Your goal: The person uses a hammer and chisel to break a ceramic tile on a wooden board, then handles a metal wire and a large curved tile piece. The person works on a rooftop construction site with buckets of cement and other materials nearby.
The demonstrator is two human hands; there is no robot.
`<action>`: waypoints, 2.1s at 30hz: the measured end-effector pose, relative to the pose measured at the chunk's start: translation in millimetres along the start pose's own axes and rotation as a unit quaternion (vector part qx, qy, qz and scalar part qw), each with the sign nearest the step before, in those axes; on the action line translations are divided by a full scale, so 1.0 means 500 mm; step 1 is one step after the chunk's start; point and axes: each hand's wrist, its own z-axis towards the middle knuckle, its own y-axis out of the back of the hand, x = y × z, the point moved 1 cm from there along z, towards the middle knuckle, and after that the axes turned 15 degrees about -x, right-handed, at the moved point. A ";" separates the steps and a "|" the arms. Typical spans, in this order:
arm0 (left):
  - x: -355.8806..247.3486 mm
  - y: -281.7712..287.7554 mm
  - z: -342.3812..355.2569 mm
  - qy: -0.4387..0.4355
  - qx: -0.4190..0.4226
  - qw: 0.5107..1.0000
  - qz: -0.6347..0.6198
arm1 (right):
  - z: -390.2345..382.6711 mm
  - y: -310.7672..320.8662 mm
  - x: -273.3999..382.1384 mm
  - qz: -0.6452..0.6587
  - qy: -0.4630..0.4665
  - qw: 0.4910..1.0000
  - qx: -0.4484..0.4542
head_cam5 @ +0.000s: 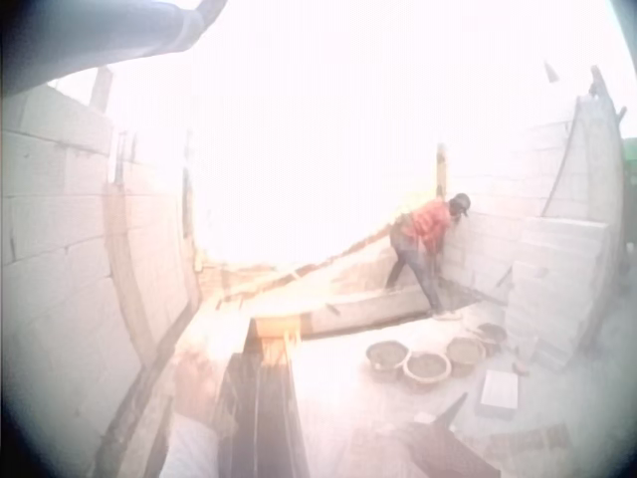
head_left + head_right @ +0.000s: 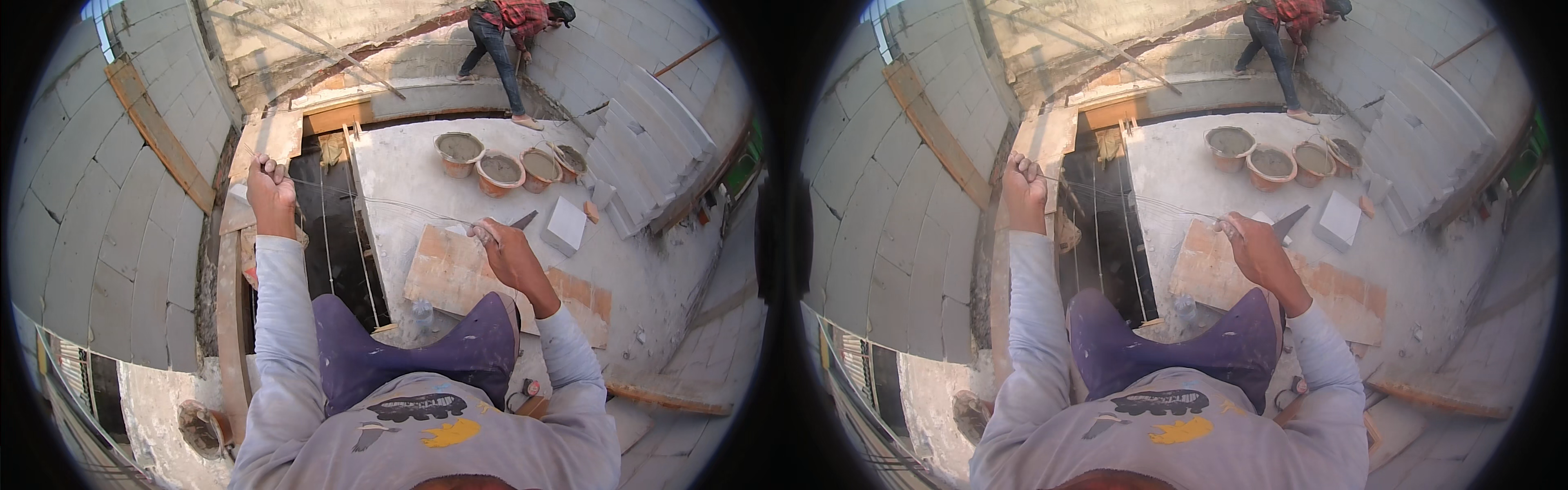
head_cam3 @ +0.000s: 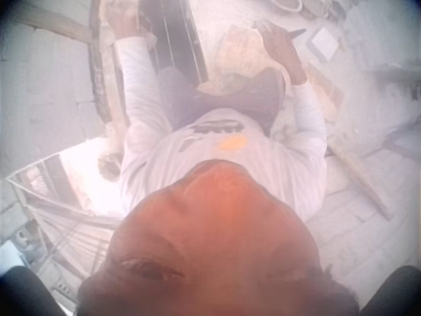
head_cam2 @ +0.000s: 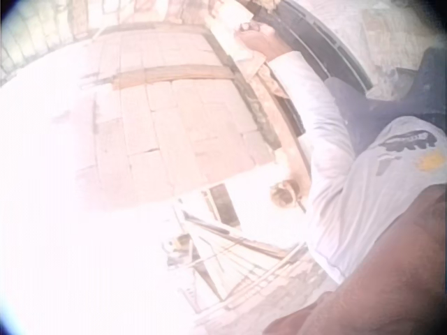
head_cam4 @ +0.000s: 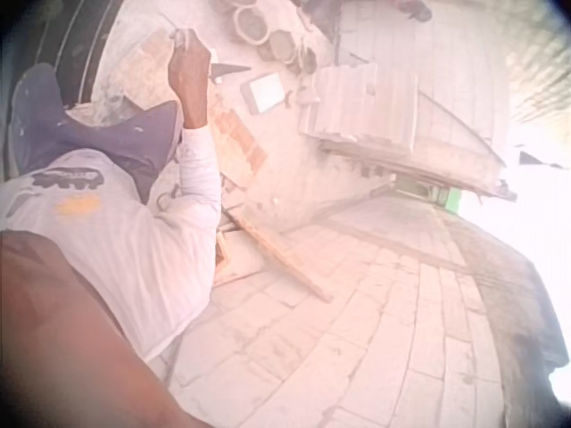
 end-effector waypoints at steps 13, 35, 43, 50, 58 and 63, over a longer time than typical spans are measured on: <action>0.052 -0.032 -0.099 -0.126 0.068 0.987 0.075 | -0.119 -0.064 -0.050 0.039 -0.031 0.990 0.132; -0.107 0.069 0.093 0.006 0.099 0.992 -0.074 | -0.127 -0.059 0.083 0.181 0.224 0.934 0.210; -0.045 -0.042 -0.056 0.102 0.160 0.974 -0.126 | -0.043 -0.101 -0.264 -0.076 0.066 0.995 0.016; -0.181 0.130 0.126 0.041 0.121 0.992 -0.012 | -0.090 0.045 0.195 0.391 0.228 0.892 0.004; -0.146 -0.063 0.010 0.045 0.242 0.963 -0.112 | -0.143 -0.171 -0.078 0.052 0.058 0.951 0.298; -0.293 0.142 0.203 0.015 0.042 0.999 -0.013 | -0.152 0.019 0.207 0.309 0.091 0.907 0.270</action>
